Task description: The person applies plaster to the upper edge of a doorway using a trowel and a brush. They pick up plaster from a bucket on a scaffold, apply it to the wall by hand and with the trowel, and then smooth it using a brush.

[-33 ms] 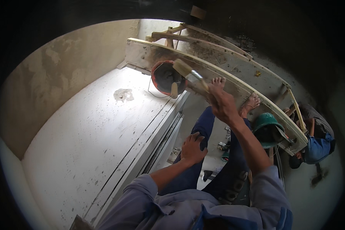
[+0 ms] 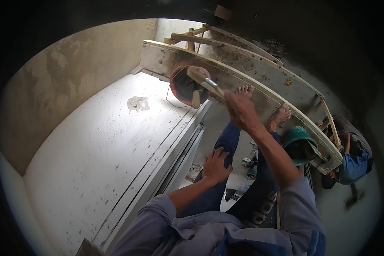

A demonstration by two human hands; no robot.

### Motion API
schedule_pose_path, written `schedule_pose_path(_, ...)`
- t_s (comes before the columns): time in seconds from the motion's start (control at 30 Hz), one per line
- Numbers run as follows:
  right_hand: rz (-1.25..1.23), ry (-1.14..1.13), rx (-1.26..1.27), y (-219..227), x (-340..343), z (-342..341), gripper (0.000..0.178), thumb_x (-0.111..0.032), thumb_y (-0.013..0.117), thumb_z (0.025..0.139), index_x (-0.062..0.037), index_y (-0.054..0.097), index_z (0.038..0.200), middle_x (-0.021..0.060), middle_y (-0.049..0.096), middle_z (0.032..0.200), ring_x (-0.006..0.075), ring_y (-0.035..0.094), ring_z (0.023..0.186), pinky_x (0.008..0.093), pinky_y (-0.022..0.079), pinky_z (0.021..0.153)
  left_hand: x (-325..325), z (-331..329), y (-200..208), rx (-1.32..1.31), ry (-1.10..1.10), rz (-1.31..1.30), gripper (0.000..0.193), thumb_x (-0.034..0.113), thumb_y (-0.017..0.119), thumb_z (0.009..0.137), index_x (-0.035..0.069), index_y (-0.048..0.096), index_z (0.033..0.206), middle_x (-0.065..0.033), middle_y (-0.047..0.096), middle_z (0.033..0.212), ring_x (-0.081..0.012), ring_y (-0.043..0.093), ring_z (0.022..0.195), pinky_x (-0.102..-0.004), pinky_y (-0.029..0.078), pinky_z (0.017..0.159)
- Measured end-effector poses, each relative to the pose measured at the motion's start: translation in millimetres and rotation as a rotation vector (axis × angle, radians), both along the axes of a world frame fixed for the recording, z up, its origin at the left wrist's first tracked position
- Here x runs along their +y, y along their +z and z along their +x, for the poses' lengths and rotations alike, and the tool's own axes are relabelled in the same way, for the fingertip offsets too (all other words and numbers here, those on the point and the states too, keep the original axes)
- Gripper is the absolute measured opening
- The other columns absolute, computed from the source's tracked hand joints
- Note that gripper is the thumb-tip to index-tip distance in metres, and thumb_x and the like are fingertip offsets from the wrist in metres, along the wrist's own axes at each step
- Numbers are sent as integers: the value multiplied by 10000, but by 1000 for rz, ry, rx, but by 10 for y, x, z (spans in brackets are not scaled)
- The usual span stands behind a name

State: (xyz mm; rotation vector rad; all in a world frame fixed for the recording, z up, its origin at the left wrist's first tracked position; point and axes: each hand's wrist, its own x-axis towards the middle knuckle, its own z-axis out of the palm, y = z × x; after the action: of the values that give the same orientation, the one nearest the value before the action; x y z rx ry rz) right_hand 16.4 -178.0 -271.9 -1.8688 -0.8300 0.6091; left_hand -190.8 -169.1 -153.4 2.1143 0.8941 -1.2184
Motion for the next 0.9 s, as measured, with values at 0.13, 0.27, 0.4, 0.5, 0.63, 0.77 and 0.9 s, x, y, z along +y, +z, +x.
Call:
schedule_pose_path(0.13, -282, 384, 114, -1026, 622, -385, 134, -171, 528, 924, -64, 488, 995, 189, 645, 828, 417, 625, 680, 507, 476, 575, -50, 5, -49, -13, 70, -31, 551, 259, 713, 713, 155, 589, 1240, -120, 457, 1392, -366, 403, 1314, -521, 363, 1052)
schedule_pose_path(0.27, -130, 268, 98, -749, 915, -488, 123, -151, 533, 908, -59, 481, 972, 178, 641, 762, 402, 627, 658, 493, 471, 543, -32, -169, -45, -74, 124, 8, 548, 259, 720, 701, 166, 596, 1226, -106, 466, 1373, -371, 412, 1310, -522, 371, 1046)
schedule_pose_path(0.4, 36, 85, 66, -342, 1000, -356, 118, -156, 524, 915, -62, 486, 975, 184, 632, 734, 404, 616, 631, 491, 470, 538, 62, -109, 1, -35, 74, 33, 550, 257, 723, 701, 141, 589, 1222, -99, 458, 1386, -335, 419, 1304, -494, 376, 1053)
schedule_pose_path(0.5, -265, 272, 110, -756, 884, -433, 129, -172, 518, 934, -63, 490, 995, 184, 632, 743, 413, 609, 630, 499, 472, 554, 29, -109, -58, -53, 30, -18, 552, 258, 714, 715, 154, 584, 1240, -96, 447, 1394, -345, 395, 1323, -508, 366, 1054)
schedule_pose_path(0.63, -180, -103, 207, -429, 385, -300, 177, -159, 521, 932, -52, 502, 1072, 210, 631, 769, 428, 614, 686, 512, 477, 599, 107, -23, -86, -51, -20, -34, 522, 255, 721, 710, 119, 605, 1201, -125, 477, 1375, -337, 426, 1296, -463, 374, 1058)
schedule_pose_path(0.77, -324, -519, 179, 36, -1120, -75, 204, -153, 524, 948, -66, 545, 1132, 237, 611, 789, 441, 616, 770, 491, 469, 656, 93, 8, -117, -100, -159, -14, 499, 258, 706, 712, 88, 618, 1173, -152, 510, 1341, -341, 460, 1260, -440, 379, 1059)
schedule_pose_path(0.9, -900, -750, 399, 518, -2786, -449, 197, -202, 504, 942, -51, 558, 1056, 261, 633, 836, 463, 614, 796, 532, 476, 682, 54, 121, -71, -58, -230, -11, 492, 262, 688, 734, 76, 624, 1185, -142, 504, 1333, -340, 447, 1258, -442, 377, 1055)
